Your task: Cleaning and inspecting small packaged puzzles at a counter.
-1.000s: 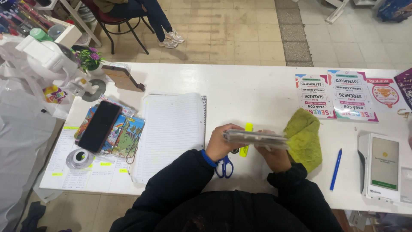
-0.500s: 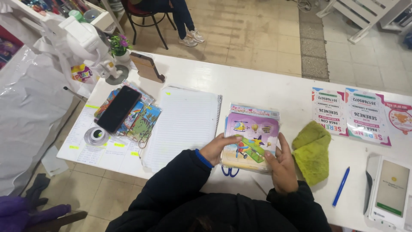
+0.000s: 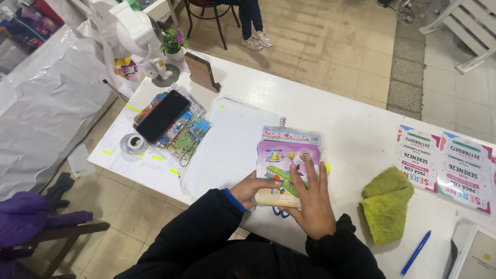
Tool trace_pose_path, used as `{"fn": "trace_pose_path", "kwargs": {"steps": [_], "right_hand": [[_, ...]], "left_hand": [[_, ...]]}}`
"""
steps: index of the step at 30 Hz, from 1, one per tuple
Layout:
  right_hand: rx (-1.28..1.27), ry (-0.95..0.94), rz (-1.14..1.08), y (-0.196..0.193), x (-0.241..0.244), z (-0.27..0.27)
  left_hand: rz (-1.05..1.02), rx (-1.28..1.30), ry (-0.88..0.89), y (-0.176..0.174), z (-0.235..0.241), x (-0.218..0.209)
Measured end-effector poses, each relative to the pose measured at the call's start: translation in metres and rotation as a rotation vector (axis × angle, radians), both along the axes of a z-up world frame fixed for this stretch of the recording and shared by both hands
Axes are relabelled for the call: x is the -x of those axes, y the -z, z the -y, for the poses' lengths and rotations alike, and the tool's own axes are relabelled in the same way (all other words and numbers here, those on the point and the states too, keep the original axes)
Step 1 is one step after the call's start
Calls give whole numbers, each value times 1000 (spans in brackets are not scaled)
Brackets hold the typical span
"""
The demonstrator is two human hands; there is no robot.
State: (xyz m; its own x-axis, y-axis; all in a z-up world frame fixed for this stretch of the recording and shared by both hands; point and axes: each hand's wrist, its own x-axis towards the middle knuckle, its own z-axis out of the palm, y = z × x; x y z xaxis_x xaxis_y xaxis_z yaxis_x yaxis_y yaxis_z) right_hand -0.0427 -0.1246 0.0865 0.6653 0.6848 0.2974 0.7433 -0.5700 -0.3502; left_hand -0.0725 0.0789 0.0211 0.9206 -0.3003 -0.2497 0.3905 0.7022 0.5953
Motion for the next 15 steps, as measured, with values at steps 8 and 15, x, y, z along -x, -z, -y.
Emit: {"fn": "trace_pose_path", "kwargs": {"steps": [8, 15], "right_hand": [[-156, 75, -239, 22, 10, -7], [-320, 102, -522, 40, 24, -16]], "left_hand": [[-35, -50, -108, 10, 0, 13], [-31, -211, -192, 33, -18, 30]]}}
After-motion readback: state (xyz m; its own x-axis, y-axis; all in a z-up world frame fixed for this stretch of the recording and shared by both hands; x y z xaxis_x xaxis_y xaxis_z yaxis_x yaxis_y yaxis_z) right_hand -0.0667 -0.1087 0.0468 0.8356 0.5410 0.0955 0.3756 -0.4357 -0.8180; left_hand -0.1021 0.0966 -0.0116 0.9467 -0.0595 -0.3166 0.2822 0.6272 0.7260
